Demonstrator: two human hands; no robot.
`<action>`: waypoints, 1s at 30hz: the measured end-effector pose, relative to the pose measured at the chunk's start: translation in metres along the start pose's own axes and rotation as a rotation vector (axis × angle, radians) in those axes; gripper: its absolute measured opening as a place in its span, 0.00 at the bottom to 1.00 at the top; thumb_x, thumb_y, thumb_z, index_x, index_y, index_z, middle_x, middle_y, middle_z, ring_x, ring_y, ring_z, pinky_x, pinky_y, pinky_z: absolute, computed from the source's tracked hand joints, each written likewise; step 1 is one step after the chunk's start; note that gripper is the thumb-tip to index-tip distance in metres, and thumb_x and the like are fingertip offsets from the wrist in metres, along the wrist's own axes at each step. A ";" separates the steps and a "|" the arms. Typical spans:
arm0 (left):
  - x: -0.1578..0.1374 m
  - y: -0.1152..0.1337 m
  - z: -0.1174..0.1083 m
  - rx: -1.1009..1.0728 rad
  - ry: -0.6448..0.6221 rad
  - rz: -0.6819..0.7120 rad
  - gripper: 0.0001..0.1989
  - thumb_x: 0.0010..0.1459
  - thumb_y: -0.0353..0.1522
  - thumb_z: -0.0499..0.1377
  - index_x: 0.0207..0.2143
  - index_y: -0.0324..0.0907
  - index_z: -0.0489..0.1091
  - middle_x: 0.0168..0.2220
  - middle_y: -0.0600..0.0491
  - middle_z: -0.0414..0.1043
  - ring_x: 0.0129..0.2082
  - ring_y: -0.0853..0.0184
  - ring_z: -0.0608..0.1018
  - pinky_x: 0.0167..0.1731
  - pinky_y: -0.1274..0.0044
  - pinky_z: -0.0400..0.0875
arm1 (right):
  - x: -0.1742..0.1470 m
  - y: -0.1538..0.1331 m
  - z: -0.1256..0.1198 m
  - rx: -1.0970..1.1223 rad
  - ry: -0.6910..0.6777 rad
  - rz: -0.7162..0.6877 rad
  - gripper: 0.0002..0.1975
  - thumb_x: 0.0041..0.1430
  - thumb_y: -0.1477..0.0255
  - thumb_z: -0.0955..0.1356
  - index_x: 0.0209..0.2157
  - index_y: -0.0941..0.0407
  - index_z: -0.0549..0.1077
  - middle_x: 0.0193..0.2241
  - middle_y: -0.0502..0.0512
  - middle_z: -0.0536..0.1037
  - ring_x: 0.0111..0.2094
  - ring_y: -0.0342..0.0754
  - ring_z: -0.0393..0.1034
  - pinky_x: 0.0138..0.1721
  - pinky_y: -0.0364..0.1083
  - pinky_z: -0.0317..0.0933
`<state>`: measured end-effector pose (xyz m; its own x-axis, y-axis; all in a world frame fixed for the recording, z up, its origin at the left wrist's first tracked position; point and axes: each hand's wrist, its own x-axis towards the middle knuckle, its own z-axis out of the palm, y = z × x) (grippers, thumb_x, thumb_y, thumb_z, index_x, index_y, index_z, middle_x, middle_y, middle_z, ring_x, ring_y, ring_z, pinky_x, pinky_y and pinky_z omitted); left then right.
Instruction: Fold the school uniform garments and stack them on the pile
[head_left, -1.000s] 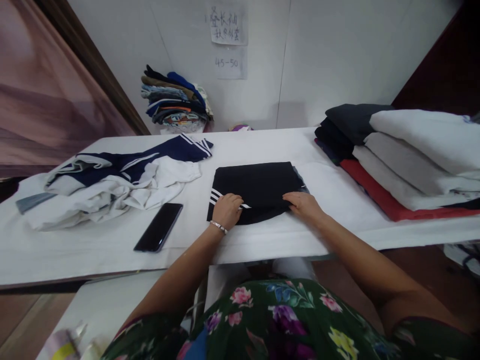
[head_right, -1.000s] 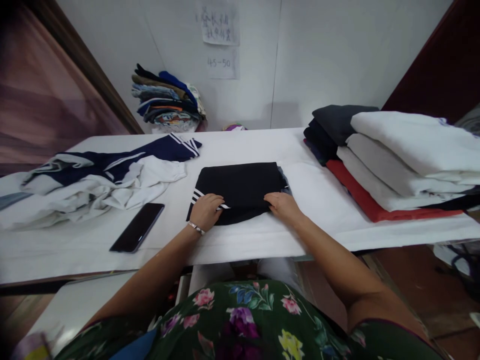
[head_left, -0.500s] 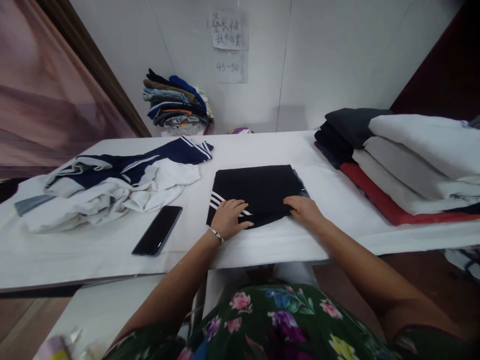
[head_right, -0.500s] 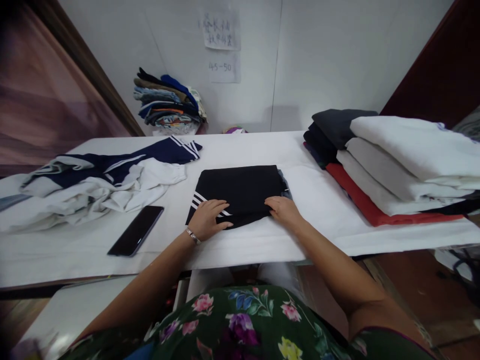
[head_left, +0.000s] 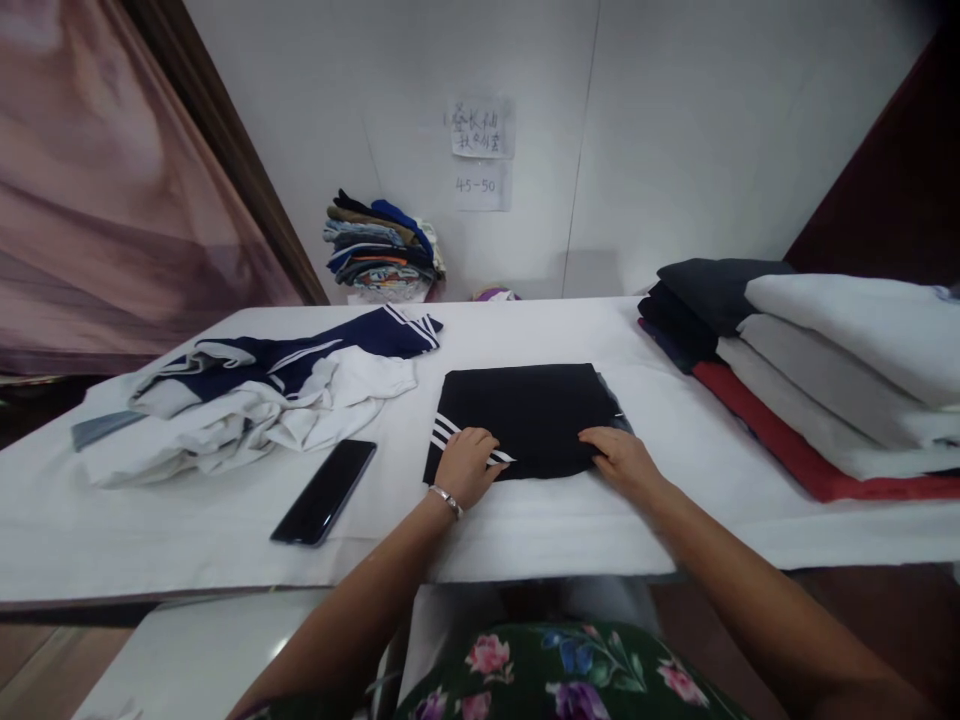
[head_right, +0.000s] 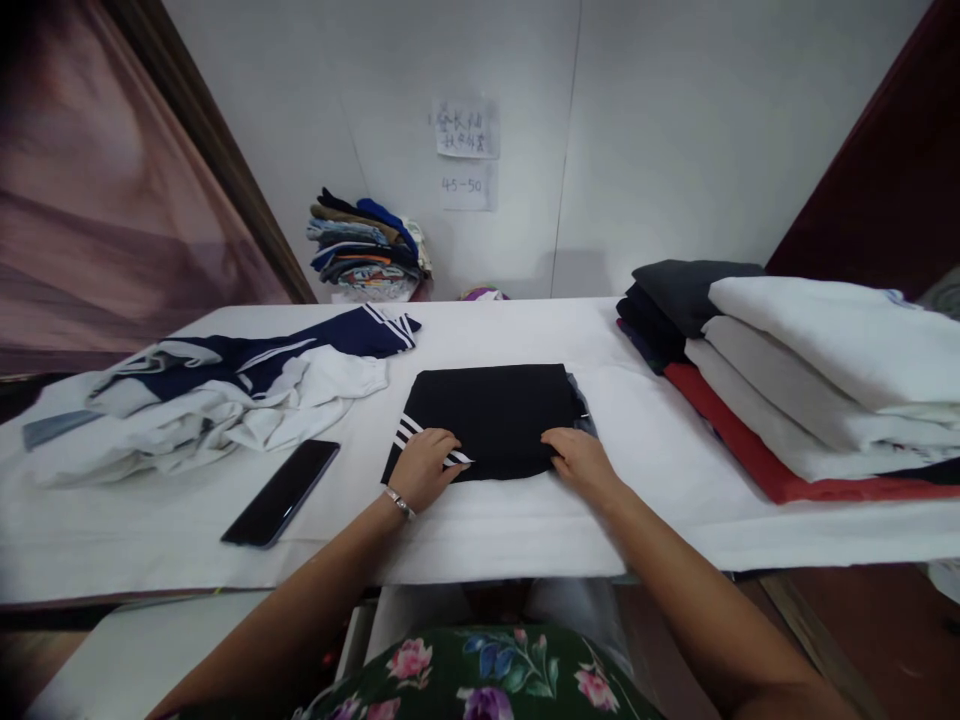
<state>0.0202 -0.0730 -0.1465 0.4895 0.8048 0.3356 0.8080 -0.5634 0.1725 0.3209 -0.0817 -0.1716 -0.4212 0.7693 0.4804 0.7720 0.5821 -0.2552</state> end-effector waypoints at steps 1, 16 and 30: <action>0.002 0.001 0.000 0.018 -0.005 -0.002 0.07 0.53 0.32 0.63 0.35 0.41 0.69 0.38 0.50 0.71 0.41 0.61 0.71 0.41 0.69 0.64 | -0.001 0.000 0.001 0.005 0.000 -0.011 0.19 0.49 0.81 0.62 0.43 0.55 0.74 0.43 0.56 0.78 0.44 0.51 0.73 0.45 0.51 0.68; 0.010 0.002 0.002 0.232 -0.049 0.111 0.07 0.50 0.22 0.57 0.31 0.41 0.64 0.34 0.49 0.67 0.37 0.59 0.68 0.37 0.68 0.61 | -0.004 -0.008 0.003 -0.092 -0.157 0.009 0.24 0.48 0.82 0.64 0.48 0.56 0.74 0.49 0.58 0.75 0.52 0.55 0.67 0.51 0.55 0.62; 0.003 -0.008 -0.002 0.291 -0.084 0.160 0.11 0.48 0.18 0.53 0.31 0.40 0.66 0.36 0.49 0.70 0.37 0.60 0.70 0.38 0.69 0.63 | 0.002 -0.036 0.012 -0.078 -0.379 -0.019 0.24 0.62 0.75 0.59 0.59 0.48 0.62 0.62 0.54 0.59 0.63 0.51 0.49 0.60 0.59 0.45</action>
<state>0.0145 -0.0671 -0.1447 0.6328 0.7302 0.2577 0.7728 -0.6162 -0.1519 0.2865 -0.0980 -0.1709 -0.5708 0.8097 0.1362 0.7899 0.5868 -0.1780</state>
